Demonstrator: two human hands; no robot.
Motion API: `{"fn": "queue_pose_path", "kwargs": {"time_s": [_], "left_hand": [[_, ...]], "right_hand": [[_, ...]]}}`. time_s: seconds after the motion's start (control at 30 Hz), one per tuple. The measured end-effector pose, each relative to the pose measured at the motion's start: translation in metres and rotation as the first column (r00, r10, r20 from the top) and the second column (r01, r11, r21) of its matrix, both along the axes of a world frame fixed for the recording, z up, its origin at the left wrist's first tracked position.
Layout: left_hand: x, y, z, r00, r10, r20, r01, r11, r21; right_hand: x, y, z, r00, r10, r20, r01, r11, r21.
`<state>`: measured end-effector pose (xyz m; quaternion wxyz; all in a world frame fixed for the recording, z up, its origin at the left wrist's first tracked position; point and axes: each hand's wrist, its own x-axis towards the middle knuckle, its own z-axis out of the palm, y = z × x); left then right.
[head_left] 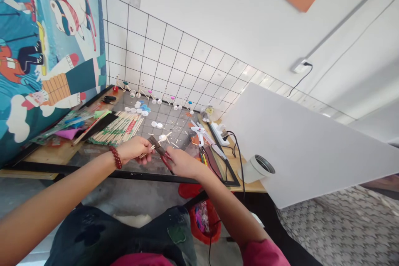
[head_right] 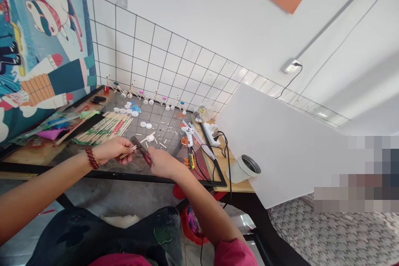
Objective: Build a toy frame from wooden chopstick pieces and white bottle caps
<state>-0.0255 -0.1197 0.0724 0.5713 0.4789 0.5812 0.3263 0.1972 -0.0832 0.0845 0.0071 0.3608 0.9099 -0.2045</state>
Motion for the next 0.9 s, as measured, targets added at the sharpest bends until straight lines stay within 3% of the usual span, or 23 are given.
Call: {"fn": "queue_pose_path", "kwargs": {"time_s": [0.2, 0.37, 0.5, 0.7, 0.83, 0.9], "left_hand": [[0.003, -0.002, 0.001, 0.997, 0.069, 0.037, -0.072, 0.993, 0.095], [-0.003, 0.001, -0.004, 0.996, 0.075, -0.055, -0.068, 0.992, 0.11], [-0.009, 0.004, -0.014, 0.993, 0.095, -0.068, -0.086, 0.989, 0.123], [-0.018, 0.006, -0.032, 0.997, 0.075, 0.001, -0.075, 0.984, 0.163], [-0.019, 0.007, -0.039, 0.997, 0.059, 0.041, -0.066, 0.981, 0.183], [-0.017, 0.007, -0.041, 0.998, 0.043, 0.04, -0.049, 0.983, 0.179]], "right_hand": [[-0.004, 0.009, 0.005, 0.995, 0.095, 0.017, -0.096, 0.995, 0.026], [-0.012, 0.025, -0.012, 0.988, 0.155, 0.005, -0.155, 0.98, 0.123], [-0.021, 0.03, -0.027, 0.978, 0.166, -0.124, -0.145, 0.976, 0.162], [-0.029, 0.026, -0.041, 0.976, -0.032, -0.217, 0.009, 0.994, -0.105], [-0.031, 0.021, -0.044, 0.926, -0.275, -0.259, 0.221, 0.95, -0.219], [-0.032, 0.019, -0.044, 0.93, -0.311, -0.197, 0.262, 0.935, -0.239]]}}
